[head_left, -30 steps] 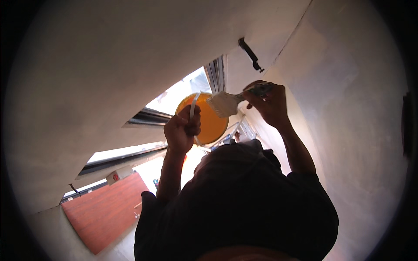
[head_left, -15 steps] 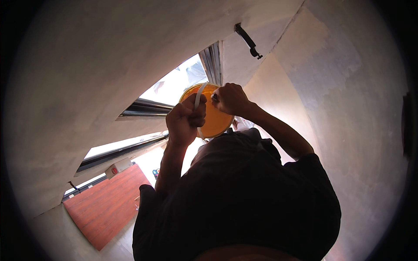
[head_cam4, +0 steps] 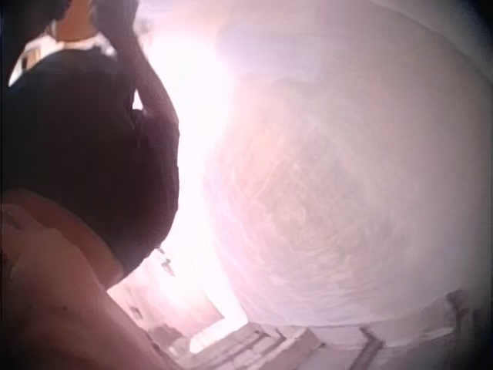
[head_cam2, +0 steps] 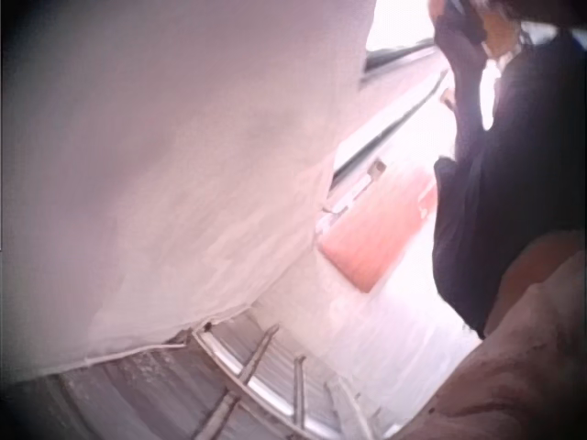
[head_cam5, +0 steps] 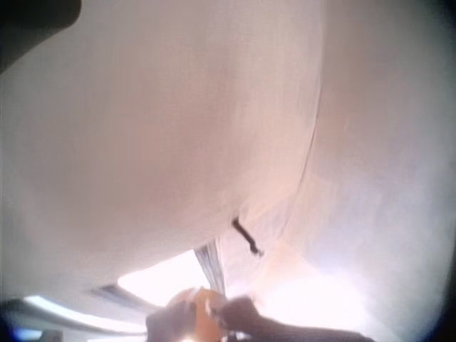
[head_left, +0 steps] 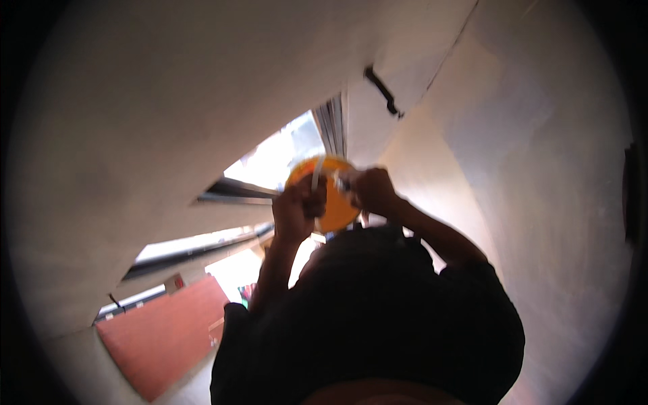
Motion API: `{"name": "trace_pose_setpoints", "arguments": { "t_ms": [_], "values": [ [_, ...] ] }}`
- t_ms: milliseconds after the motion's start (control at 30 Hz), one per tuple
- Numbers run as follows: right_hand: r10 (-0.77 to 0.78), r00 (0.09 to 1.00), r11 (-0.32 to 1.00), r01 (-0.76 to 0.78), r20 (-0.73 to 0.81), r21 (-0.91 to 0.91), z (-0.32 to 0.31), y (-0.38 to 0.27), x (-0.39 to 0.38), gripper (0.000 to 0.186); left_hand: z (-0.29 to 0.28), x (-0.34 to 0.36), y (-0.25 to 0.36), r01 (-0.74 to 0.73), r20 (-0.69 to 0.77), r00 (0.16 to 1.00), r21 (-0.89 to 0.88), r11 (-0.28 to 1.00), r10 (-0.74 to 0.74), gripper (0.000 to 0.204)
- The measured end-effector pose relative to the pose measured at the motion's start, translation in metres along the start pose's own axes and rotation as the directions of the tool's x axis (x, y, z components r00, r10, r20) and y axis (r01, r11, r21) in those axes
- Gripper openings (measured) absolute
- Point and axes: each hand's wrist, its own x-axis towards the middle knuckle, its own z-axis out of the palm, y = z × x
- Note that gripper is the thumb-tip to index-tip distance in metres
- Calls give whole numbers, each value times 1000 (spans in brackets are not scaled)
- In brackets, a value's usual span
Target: The person paints a white ceiling using a paintbrush and a small yellow bucket. They repeatedly dip the brush into the bucket and apply paint to the ceiling surface in a repetitive up-and-down motion.
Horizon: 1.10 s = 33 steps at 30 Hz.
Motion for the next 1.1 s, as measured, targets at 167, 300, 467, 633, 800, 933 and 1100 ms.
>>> {"name": "trace_pose_setpoints", "arguments": {
  "t_ms": [167, 300, 467, 633, 800, 933, 1100],
  "values": [
    [-121, 992, 988, 123, 21, -94, 71, 32, -11, 46, -6, 1, -22, -102, -94, 990, 58, 993, 107, 17],
    [134, 965, 973, -85, -225, 214, 27, 14, 6, 23, -9, 27, -29, 84, 127, 992, -509, 856, -22, 17],
    [149, 988, 797, -102, -29, 595, 15, 15, 11, 24, -3, 36, -28, 159, 147, 986, -633, 758, -84, 14],
    [152, 982, 738, -186, 109, 649, 24, 15, 8, 23, -3, 50, -44, 185, 217, 975, -631, 753, -57, 21],
    [123, 992, 784, -77, -33, 616, 23, 13, 5, 24, -4, 52, -58, 314, 359, 933, -814, 489, -2, 24],
    [9, 951, 946, 92, -308, 312, 46, 26, 8, 24, -2, 36, -28, 97, 158, 987, -454, 886, -27, 21],
    [-73, 977, 989, 97, -198, 114, 49, 31, 10, 33, -3, 27, -24, 95, 156, 987, -401, 911, -34, 17]
  ]
}}
